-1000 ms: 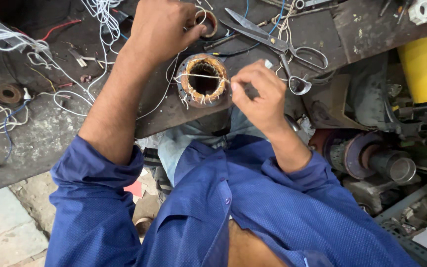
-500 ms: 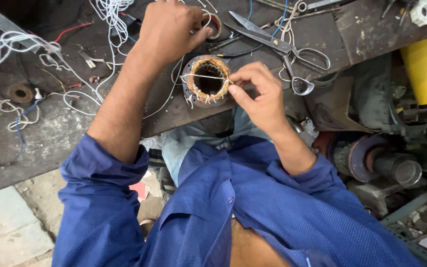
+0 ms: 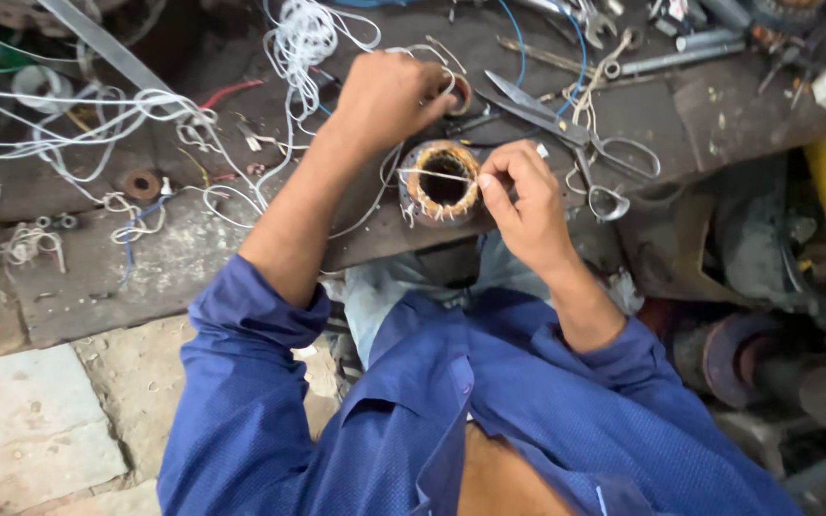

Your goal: The person winds white wire around a cylindrical copper coil, repeatedly pulling, wrapping, and trimming the wire with shears. The person adjusts the coil and wire by hand, cuts excess wire, and continues wrapping until the end of the clip.

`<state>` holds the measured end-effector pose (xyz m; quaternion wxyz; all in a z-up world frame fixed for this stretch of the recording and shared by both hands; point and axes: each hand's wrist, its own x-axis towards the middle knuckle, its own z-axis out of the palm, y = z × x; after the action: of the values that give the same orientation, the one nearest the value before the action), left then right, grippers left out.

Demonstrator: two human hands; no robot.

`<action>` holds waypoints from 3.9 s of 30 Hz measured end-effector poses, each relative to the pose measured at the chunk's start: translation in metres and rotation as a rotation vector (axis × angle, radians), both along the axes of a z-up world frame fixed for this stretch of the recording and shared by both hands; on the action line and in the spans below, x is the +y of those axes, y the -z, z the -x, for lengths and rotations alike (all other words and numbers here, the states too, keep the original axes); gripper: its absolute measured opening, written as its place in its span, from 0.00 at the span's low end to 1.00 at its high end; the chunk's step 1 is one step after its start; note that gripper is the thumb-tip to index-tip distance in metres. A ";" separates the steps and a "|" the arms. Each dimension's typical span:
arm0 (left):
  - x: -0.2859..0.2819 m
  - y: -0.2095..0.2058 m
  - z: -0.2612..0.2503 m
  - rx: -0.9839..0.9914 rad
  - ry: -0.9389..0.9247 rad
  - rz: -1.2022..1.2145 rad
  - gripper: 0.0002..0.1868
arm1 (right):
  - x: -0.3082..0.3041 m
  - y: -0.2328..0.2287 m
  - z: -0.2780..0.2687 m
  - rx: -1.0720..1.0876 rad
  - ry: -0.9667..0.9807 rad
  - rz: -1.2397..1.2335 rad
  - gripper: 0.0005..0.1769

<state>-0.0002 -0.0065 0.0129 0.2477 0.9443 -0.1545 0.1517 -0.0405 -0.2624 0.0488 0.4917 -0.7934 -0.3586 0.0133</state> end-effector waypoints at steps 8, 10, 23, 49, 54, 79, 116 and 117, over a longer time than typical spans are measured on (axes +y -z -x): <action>0.000 0.001 -0.003 -0.003 -0.033 -0.013 0.15 | 0.006 0.003 -0.007 0.287 0.096 -0.016 0.04; 0.000 0.004 -0.002 0.028 -0.025 -0.017 0.15 | 0.003 0.006 -0.005 0.385 0.084 -0.080 0.08; -0.001 0.002 -0.003 0.012 0.001 -0.014 0.13 | -0.013 0.042 -0.013 0.254 0.078 -0.067 0.06; -0.016 -0.007 0.004 0.517 0.610 0.710 0.11 | -0.029 0.072 -0.037 0.647 -0.235 -0.327 0.15; -0.016 -0.007 0.004 0.545 0.597 0.706 0.12 | -0.031 0.062 -0.036 0.676 -0.285 -0.372 0.18; -0.016 -0.011 0.000 0.500 0.597 0.658 0.13 | -0.029 0.040 -0.047 0.847 -0.263 -0.169 0.18; -0.016 -0.002 0.001 0.569 0.533 0.689 0.19 | -0.060 0.041 -0.056 0.609 -0.064 -0.325 0.12; -0.015 -0.004 0.001 0.579 0.533 0.689 0.19 | -0.047 0.050 -0.056 0.611 0.024 -0.334 0.10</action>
<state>-0.0013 -0.0217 0.0168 0.6067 0.7391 -0.2560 -0.1417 0.0155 -0.3096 -0.0016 0.6995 -0.6654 -0.1827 0.1858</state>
